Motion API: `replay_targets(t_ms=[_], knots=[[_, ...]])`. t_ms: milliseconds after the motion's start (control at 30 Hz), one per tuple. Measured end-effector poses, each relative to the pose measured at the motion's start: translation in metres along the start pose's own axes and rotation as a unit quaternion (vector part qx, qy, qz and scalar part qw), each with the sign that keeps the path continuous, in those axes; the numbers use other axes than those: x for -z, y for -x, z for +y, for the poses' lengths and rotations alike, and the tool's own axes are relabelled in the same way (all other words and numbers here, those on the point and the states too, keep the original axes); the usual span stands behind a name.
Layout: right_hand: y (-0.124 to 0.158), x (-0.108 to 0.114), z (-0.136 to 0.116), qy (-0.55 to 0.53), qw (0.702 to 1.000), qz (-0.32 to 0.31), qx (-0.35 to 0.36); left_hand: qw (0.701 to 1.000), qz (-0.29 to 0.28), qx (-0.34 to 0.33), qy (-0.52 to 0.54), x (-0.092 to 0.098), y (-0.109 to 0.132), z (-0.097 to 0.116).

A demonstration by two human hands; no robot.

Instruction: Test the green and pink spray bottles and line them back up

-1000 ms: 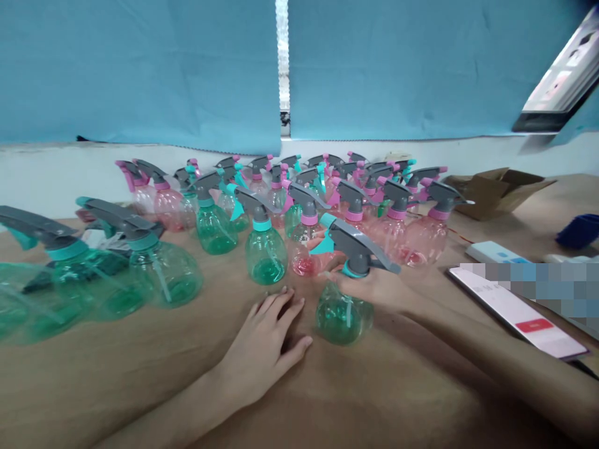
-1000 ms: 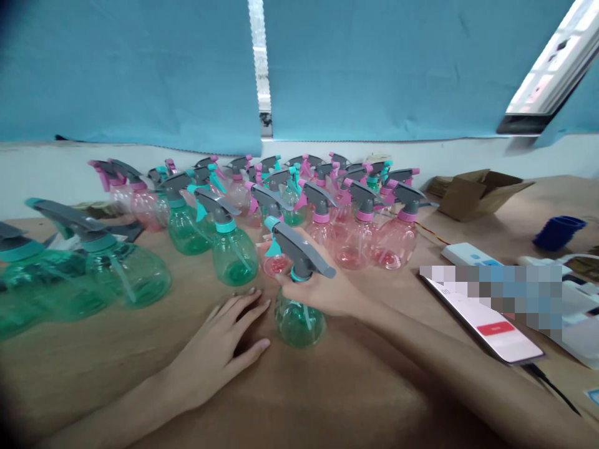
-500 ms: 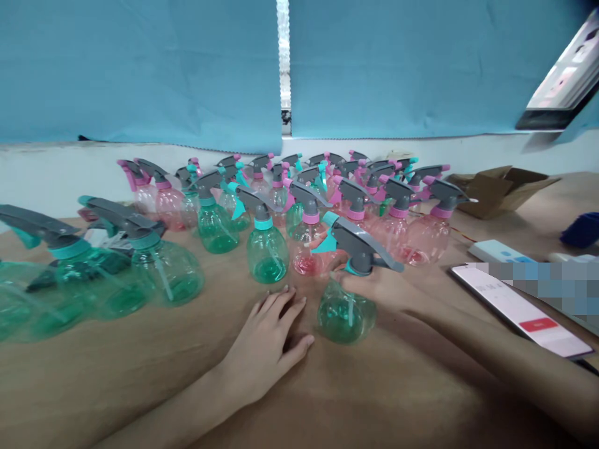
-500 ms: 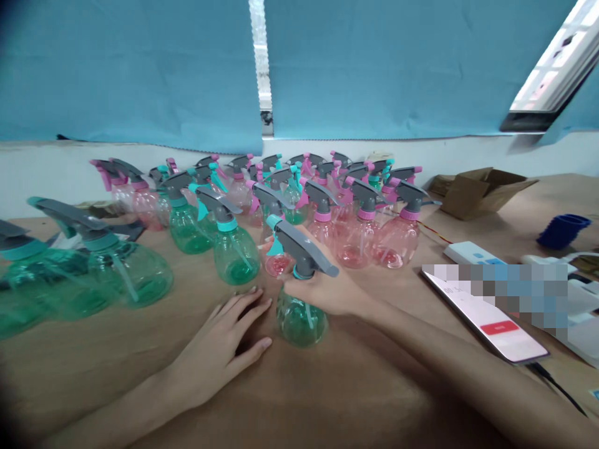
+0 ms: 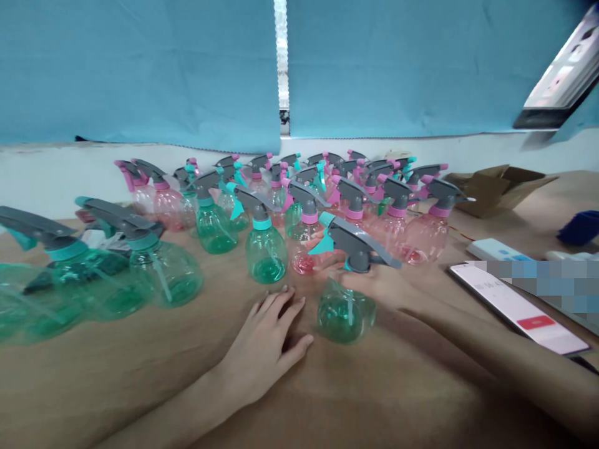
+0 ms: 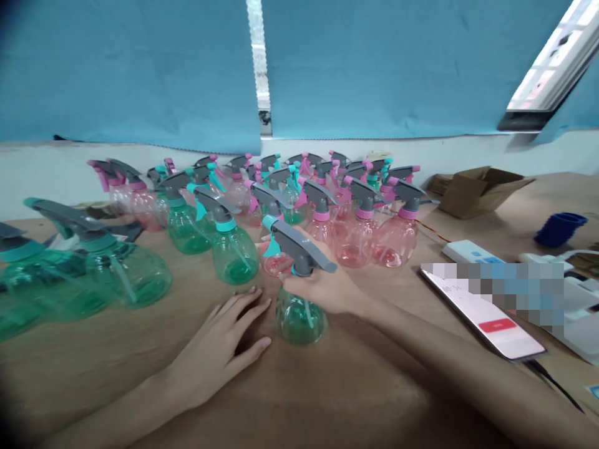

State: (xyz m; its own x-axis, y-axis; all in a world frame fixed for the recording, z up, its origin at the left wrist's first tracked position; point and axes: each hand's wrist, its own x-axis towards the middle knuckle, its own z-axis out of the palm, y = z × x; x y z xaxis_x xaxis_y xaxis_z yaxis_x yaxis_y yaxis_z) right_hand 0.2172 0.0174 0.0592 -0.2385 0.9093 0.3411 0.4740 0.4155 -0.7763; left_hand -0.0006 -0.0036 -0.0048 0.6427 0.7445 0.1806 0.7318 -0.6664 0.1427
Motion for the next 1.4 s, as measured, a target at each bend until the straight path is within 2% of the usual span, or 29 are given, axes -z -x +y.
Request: replay_targets(t_ms=[67,267,600,833,1167,1400], knots=[[0.0007,-0.0001,-0.0007,0.025,1.000,0.005,-0.018,1.000,0.001,0.000,0.002,0.0001,0.0001,-0.0001],[0.0019,-0.0011,-0.0020,0.012,0.998,0.012,-0.054,1.000,-0.004,0.001,0.004,0.0016,-0.0012,0.0008],[0.0012,-0.0031,0.0013,-0.038,0.998,-0.001,-0.047,1.000,-0.003,-0.003,0.004,0.0007,-0.0007,0.0001],[0.0014,-0.0032,0.0011,-0.025,0.997,0.001,-0.072,1.000,-0.004,-0.001,0.003,0.0017,-0.0007,0.0005],[0.0014,-0.0032,0.0025,-0.034,0.997,-0.027,-0.065,1.000,-0.002,-0.003,0.006,0.0005,0.0001,-0.0002],[0.0013,-0.0029,0.0017,-0.042,0.997,-0.022,-0.055,1.000,-0.003,-0.002,0.007,0.0011,-0.0007,0.0005]])
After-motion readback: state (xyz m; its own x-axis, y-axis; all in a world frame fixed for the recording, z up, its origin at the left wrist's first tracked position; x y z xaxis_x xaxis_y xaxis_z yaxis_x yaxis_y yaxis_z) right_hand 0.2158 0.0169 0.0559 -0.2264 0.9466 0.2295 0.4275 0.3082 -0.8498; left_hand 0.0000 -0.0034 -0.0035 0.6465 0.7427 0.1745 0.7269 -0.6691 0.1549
